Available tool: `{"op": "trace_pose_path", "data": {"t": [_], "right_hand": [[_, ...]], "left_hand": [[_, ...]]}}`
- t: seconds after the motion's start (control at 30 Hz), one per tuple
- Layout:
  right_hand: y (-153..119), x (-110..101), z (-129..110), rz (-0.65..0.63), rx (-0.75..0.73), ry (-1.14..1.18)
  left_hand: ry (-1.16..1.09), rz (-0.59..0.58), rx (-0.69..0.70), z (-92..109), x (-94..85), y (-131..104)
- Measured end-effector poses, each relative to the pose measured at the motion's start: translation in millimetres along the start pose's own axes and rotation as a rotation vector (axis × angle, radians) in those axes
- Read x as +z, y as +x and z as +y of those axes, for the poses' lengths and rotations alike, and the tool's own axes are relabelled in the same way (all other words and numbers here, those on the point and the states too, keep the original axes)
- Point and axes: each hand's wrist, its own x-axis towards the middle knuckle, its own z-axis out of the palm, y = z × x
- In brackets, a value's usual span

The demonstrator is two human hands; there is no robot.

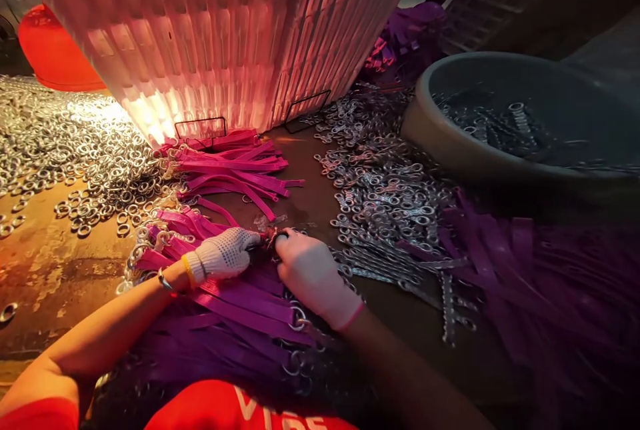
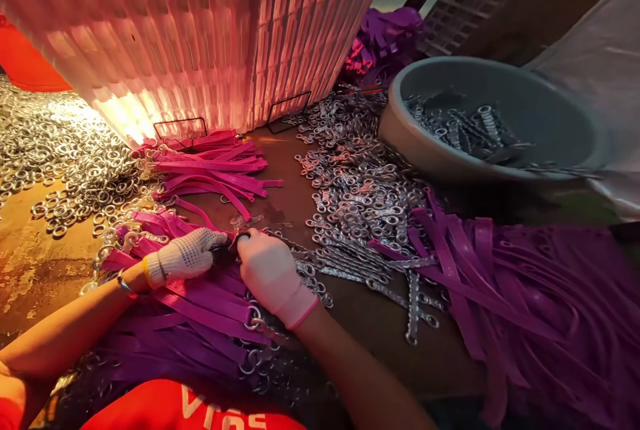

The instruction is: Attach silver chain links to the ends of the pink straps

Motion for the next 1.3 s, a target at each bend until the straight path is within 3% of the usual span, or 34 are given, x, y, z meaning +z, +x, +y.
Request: {"op": "trace_pose_path", "data": {"t": [0.17, 0.27, 0.43, 0.63, 0.8, 1.0, 1.17, 1.3], "right_hand": [[-0.5, 2.0, -0.7, -0.028, 0.093, 0.081], [2.7, 1.6, -0.1, -0.012, 0.053, 0.084], [17.6, 4.5, 0.4, 0.017, 0.023, 0.049], [16.2, 5.0, 6.3, 0.024, 0.077, 0.214], [10.1, -3.4, 12.2, -0.173, 0.076, 0.137], [9.5, -3.4, 5.5, -0.149, -0.041, 0.064], [13.5, -1.5, 0.8, -0.178, -0.072, 0.037], [15.7, 0.7, 3.5, -0.143, -0.095, 0.033]], "left_hand": [[-0.415, -0.044, -0.233, 1.5, 2.6, -2.7], [-0.46, -0.077, -0.215, -1.8, 2.8, -1.7], [-0.347, -0.11, -0.198, -1.1, 3.0, 2.1], [-0.642, -0.023, -0.226, -1.9, 5.3, -1.5], [-0.495, -0.005, -0.203, -7.3, 8.8, -2.5], [-0.429, 0.0, -0.201, -6.3, 13.0, -4.2], [-0.418, 0.077, -0.247, -7.9, 16.2, -1.3], [-0.383, 0.009, -0.235, -7.4, 5.0, -0.5]]}}
